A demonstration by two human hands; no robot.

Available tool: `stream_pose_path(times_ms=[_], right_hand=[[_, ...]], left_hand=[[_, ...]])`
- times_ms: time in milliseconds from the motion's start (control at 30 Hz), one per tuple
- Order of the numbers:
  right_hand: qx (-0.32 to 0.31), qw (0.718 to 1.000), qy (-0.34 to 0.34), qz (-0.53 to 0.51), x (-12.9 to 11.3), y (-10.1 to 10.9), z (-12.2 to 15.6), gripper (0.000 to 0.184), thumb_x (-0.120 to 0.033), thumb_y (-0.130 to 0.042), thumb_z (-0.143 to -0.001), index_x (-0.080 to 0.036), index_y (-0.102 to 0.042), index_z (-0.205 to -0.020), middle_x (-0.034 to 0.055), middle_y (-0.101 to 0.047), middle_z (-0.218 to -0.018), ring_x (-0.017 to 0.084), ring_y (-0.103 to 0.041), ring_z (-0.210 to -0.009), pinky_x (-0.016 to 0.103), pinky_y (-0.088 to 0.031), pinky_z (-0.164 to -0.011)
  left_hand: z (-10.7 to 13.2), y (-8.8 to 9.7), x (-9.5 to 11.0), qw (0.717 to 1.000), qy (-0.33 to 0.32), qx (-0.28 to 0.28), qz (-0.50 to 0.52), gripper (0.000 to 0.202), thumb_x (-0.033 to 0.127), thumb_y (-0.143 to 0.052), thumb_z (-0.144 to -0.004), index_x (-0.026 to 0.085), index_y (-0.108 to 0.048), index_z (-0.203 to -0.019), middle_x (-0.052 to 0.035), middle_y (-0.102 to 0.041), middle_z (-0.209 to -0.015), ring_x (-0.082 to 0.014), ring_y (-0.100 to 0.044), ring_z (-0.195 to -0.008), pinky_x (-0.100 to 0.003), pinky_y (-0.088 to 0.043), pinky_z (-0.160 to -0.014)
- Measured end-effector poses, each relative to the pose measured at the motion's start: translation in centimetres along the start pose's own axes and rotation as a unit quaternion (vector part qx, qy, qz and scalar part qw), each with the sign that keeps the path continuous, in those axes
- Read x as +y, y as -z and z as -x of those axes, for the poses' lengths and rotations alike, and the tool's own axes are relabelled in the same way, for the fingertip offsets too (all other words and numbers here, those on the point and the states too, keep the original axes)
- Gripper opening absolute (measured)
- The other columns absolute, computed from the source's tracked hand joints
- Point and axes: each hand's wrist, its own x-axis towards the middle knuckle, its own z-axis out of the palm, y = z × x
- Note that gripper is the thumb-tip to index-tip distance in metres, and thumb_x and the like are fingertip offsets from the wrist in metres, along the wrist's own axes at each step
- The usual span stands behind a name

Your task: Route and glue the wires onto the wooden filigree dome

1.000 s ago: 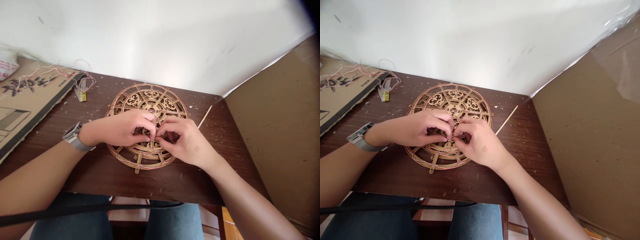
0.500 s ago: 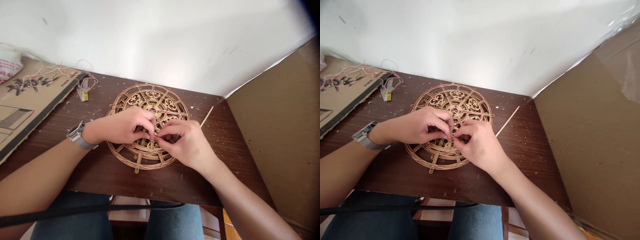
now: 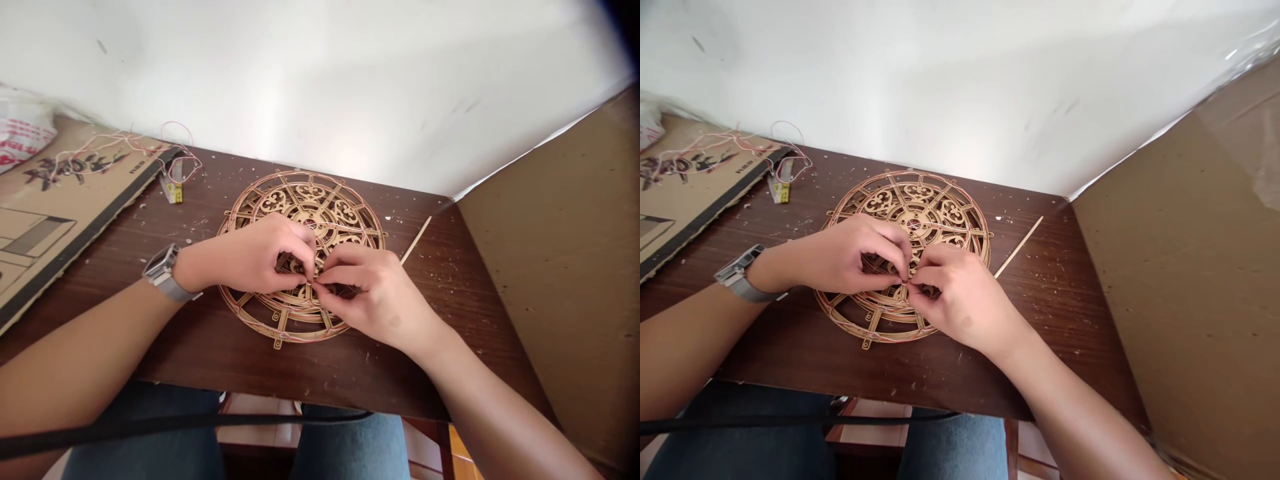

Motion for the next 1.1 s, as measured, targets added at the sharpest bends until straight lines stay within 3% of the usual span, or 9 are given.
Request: stream_pose_path(times_ms=[467,733,900,1100], right_hand=[[-0.051,0.999,0.014,0.004,-0.1,0.5,0.0,0.022,-0.006,-0.071,-0.106,-0.011,-0.083,-0.088,0.0077,-0.076,-0.096,0.019,-0.072,-0.090,0.033,-0.057,-0.081],[-0.089,0.986,0.024,0.142,-2.0,0.6,0.2,0.024,-0.012,-0.065,-0.111,-0.011,-0.084,-0.096,0.0086,-0.075,-0.099,0.025,-0.071,-0.089,0.041,-0.057,-0.078],[-0.093,0.993,-0.011,0.069,-1.9,0.7,0.4,0.023,-0.009,-0.067,-0.108,-0.013,-0.089,-0.103,0.0096,-0.077,-0.107,0.024,-0.074,-0.096,0.040,-0.060,-0.084],[-0.069,0.996,-0.037,-0.051,-0.9,1.5,0.2,0.023,-0.010,-0.072,-0.108,-0.017,-0.091,-0.097,0.0047,-0.082,-0.102,0.014,-0.073,-0.085,0.031,-0.056,-0.077]], left_hand=[[-0.1,-0.5,0.0,0.999,0.003,0.036,-0.010,0.015,0.011,-0.078,-0.095,0.019,-0.078,-0.082,-0.0027,-0.082,-0.100,-0.0136,-0.074,-0.084,-0.026,-0.053,-0.082],[-0.1,-0.4,-0.3,1.000,0.012,0.023,0.015,0.014,0.006,-0.082,-0.093,0.018,-0.080,-0.084,0.0004,-0.082,-0.096,-0.0128,-0.075,-0.087,-0.026,-0.055,-0.085],[0.1,0.1,-0.5,0.999,0.030,0.007,0.030,0.013,0.011,-0.086,-0.097,0.019,-0.084,-0.087,0.0000,-0.087,-0.104,-0.0139,-0.080,-0.093,-0.027,-0.057,-0.090],[0.2,0.4,-0.6,0.999,0.037,-0.001,0.039,0.013,0.014,-0.085,-0.099,0.021,-0.087,-0.088,-0.0008,-0.089,-0.107,-0.0146,-0.081,-0.093,-0.029,-0.059,-0.090]])
